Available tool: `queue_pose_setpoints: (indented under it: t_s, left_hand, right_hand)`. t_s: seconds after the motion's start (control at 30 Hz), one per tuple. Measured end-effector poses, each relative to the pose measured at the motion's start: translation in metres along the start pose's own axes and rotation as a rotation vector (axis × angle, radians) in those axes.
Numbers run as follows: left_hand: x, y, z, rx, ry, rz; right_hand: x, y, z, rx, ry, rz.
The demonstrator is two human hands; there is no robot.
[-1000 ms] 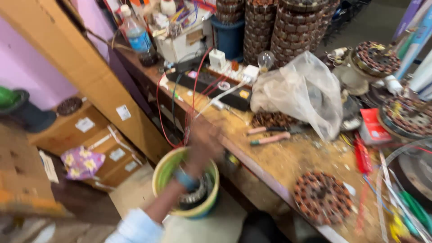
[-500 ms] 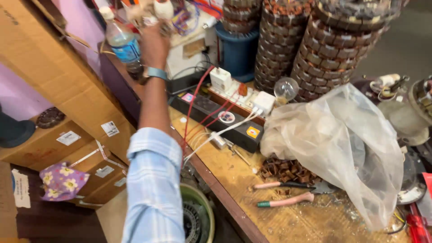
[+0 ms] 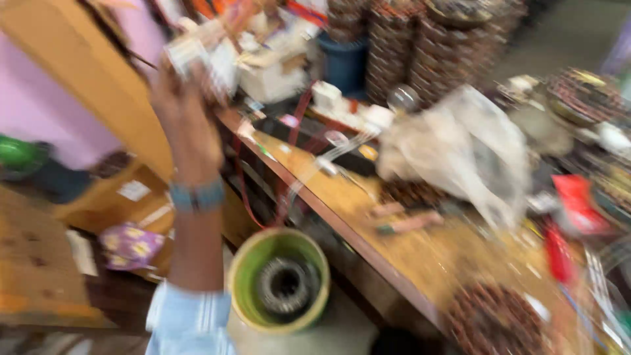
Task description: The person inserts and secures insulated wires into the slots of a motor stator. They use a small wooden block to press the wires into place and handle multiple colored wires throughout the process.
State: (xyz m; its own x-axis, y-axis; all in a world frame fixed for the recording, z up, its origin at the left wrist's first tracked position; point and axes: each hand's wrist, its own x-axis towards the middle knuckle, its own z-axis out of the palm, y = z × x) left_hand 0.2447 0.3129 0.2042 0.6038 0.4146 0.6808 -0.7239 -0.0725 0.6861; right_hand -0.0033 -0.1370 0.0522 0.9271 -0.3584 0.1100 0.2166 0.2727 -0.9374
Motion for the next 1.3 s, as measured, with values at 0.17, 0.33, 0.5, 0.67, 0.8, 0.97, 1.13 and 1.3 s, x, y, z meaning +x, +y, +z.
queue_pose_setpoints:
  t_s: [0.17, 0.33, 0.5, 0.67, 0.8, 0.97, 1.13, 1.3]
  left_hand:
    - [-0.267, 0.048, 0.056, -0.367, -0.16, -0.631]
    - [-0.375, 0.094, 0.061, -0.319, -0.526, -0.918]
    - [-0.379, 0.125, 0.039, -0.03, -0.656, -0.395]
    - [-0.365, 0.146, 0.033, 0.139, -0.702, -0.392]
    - [-0.357, 0.158, 0.035, 0.167, -0.692, -0.35]
    - [-0.35, 0.156, 0.034, 0.185, -0.731, -0.315]
    - [-0.34, 0.146, 0.04, 0.078, -0.715, -0.432]
    - [-0.318, 0.137, 0.038, -0.071, -0.999, -0.296]
  right_hand:
    - [-0.058, 0.007, 0.057, 0.318, -0.304, 0.104]
    - [-0.077, 0.024, 0.071, 0.465, -0.152, 0.149]
    - [-0.084, 0.024, 0.066, 0.361, -0.162, 0.078]
    - [-0.096, 0.021, 0.065, 0.422, -0.202, 0.117]
    - [-0.093, 0.02, 0.063, 0.515, -0.157, 0.227]
    - [-0.087, 0.019, 0.055, 0.533, -0.129, 0.413]
    - [-0.09, 0.024, 0.053, 0.518, -0.176, 0.543]
    - [-0.089, 0.027, 0.05, 0.577, -0.122, 0.642]
